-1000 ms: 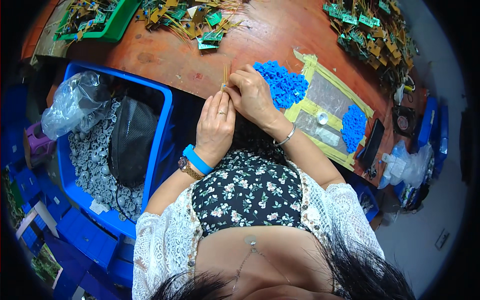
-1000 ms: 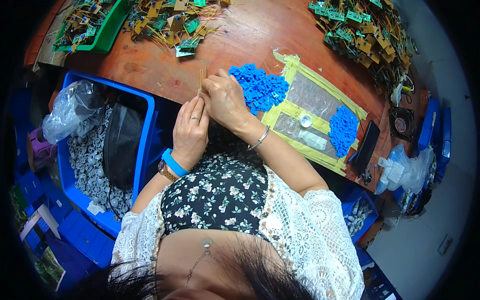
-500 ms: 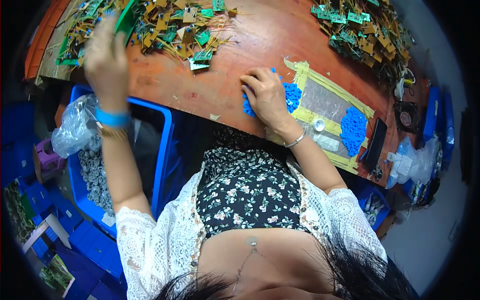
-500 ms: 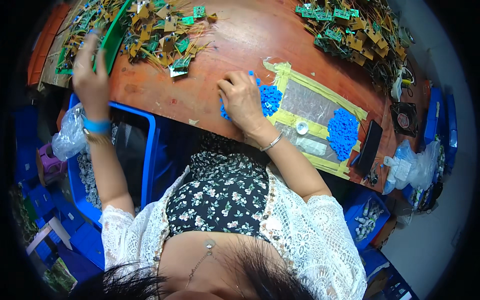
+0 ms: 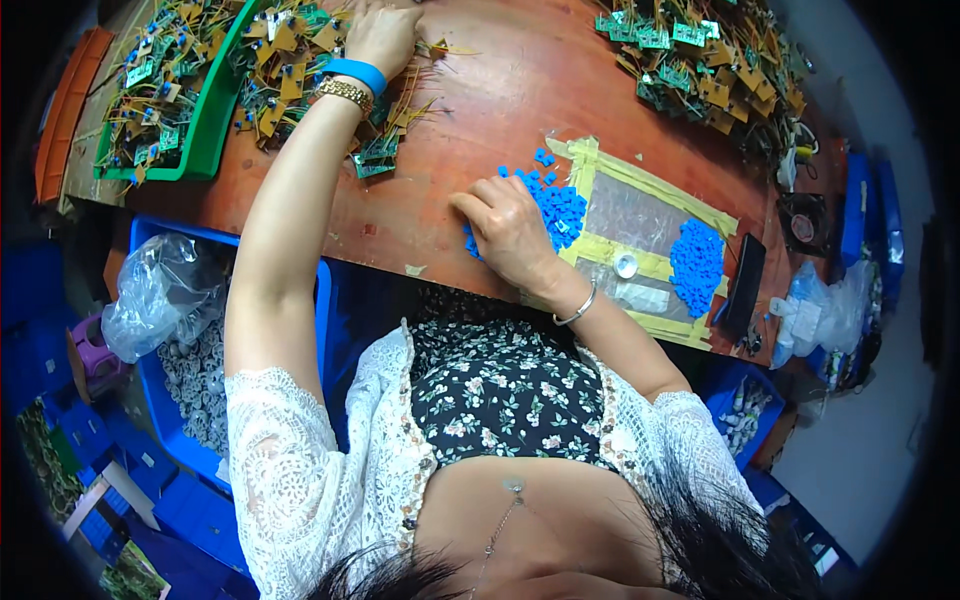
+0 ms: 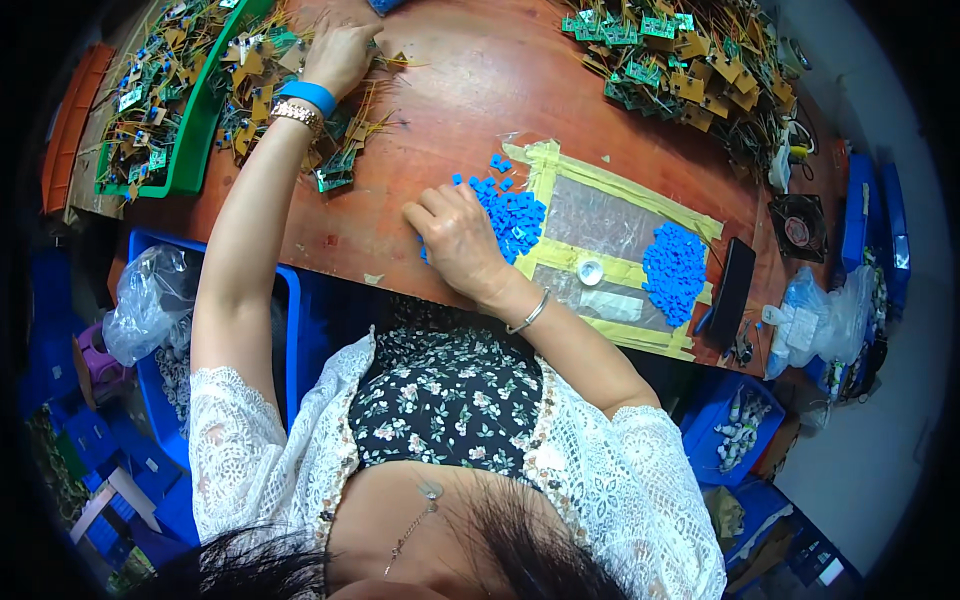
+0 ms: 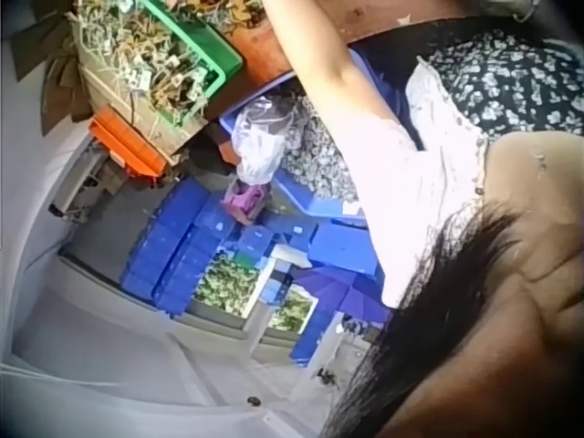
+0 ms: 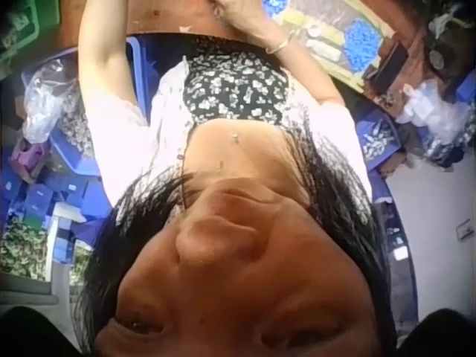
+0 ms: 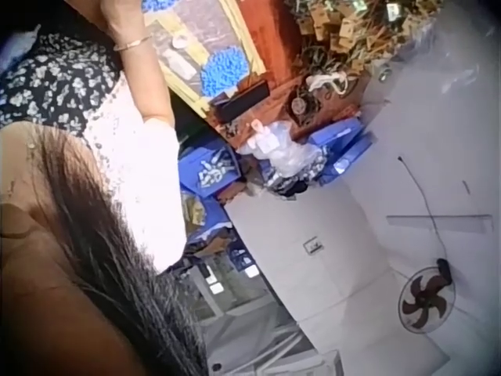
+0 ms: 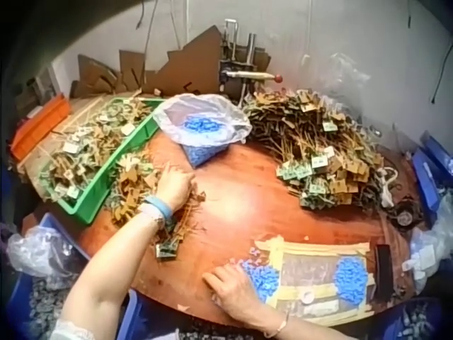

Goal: Assembling small electronic or toy components at a workbench.

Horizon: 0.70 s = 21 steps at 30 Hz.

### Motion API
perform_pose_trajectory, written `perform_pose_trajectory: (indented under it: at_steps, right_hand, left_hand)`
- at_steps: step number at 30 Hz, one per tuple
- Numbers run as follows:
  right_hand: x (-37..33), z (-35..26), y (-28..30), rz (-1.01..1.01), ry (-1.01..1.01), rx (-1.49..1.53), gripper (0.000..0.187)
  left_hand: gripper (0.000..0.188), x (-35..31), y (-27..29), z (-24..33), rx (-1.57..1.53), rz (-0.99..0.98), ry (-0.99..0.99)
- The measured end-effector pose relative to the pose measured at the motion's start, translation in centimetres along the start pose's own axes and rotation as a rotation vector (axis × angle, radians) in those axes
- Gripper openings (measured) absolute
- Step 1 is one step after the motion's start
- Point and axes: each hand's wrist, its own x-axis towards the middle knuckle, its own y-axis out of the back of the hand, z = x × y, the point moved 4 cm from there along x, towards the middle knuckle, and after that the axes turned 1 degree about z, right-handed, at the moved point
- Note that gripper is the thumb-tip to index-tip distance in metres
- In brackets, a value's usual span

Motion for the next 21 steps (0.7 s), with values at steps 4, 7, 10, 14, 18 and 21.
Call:
perform_pose_trajectory:
  at_steps: [4, 7, 10, 14, 18, 21]
  right_hand:
    - [-0.3, 0.6, -0.4, 0.028, -0.06, -0.047, 0.01]
    - [0.2, 0.4, 0.0, 0.072, 0.003, -0.071, 0.011]
    - [0.4, -0.4, 0.4, 0.118, 0.053, -0.079, 0.009]
    - [-0.2, -2.2, -0.1, 0.126, 0.152, -0.115, 0.01]
    - [-1.6, -2.6, -0.7, 0.052, 0.167, -0.134, 0.012]
    - [-2.1, -3.0, 0.0, 0.017, 0.187, -0.137, 0.013]
  left_hand:
    - [0.029, -1.0, 7.5, 3.8, -0.382, 0.167, 0.087]
    - [0.04, -4.4, 11.5, 4.6, -0.491, 0.216, 0.241]
    - [0.025, -10.8, 14.0, 7.8, -0.262, 0.563, 0.1]
    - [0.028, -19.9, 13.5, 12.6, -0.161, 0.533, 0.147]
    - [0.022, -26.4, 10.4, 15.7, -0.276, 0.368, 0.232]
    - [0.019, -27.9, 9.9, 16.7, -0.413, 0.366, 0.241]
